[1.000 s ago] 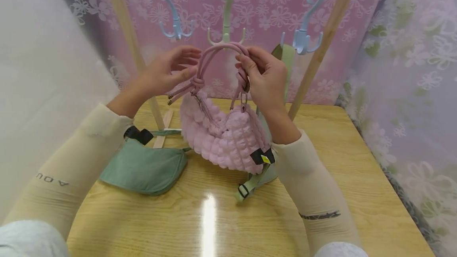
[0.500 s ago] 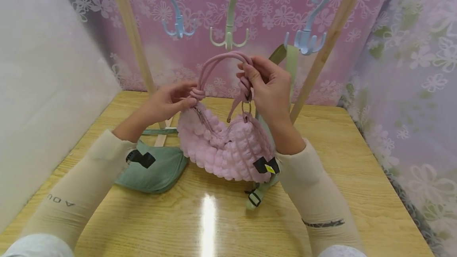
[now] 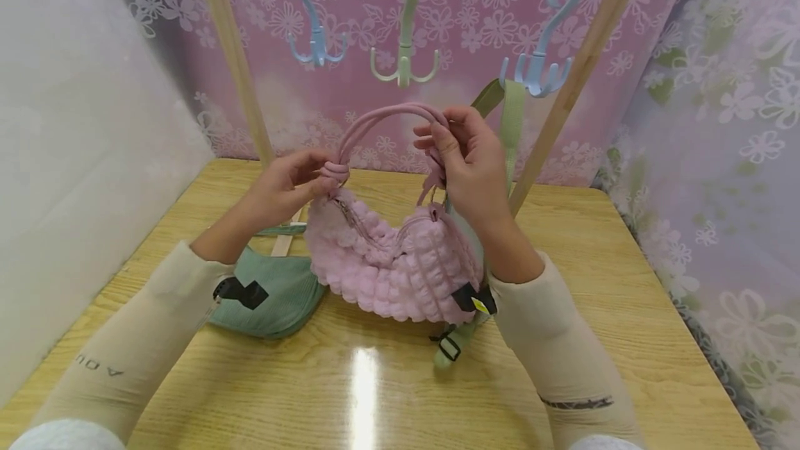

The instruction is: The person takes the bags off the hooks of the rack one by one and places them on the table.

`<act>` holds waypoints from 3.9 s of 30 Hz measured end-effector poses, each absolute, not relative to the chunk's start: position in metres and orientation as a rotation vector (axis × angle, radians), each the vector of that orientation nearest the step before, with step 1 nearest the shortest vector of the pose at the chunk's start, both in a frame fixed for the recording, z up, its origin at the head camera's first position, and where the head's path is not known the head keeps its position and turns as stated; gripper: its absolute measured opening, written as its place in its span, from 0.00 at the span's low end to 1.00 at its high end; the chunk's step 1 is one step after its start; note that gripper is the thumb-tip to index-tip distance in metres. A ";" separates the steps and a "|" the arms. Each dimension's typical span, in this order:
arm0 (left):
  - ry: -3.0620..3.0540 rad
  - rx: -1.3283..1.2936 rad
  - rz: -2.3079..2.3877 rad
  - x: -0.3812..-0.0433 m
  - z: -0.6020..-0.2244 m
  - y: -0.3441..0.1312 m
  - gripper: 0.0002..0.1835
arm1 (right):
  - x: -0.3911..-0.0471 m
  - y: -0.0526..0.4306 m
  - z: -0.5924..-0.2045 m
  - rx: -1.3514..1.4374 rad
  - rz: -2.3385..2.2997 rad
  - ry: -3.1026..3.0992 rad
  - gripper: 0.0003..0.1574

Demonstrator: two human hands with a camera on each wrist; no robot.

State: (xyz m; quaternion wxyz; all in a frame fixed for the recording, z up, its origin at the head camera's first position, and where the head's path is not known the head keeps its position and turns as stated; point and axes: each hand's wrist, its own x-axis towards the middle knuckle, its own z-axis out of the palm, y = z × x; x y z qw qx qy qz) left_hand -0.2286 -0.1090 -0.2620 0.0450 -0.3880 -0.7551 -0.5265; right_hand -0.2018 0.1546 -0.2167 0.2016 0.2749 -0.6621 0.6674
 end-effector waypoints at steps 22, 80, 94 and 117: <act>-2.244 -0.962 -1.952 -0.205 -0.255 -0.131 0.09 | -0.196 0.188 -0.213 0.682 1.843 -2.464 0.20; -3.264 -0.263 -1.290 -0.295 -0.346 -0.138 0.17 | -0.298 0.127 -0.338 0.241 0.717 -3.176 0.14; -3.314 -0.394 -0.933 -0.295 -0.348 -0.136 0.17 | -0.297 0.121 -0.348 0.210 0.621 -3.214 0.14; -3.396 -0.508 -0.837 -0.299 -0.353 -0.139 0.21 | -0.297 0.122 -0.351 0.303 0.460 -3.298 0.25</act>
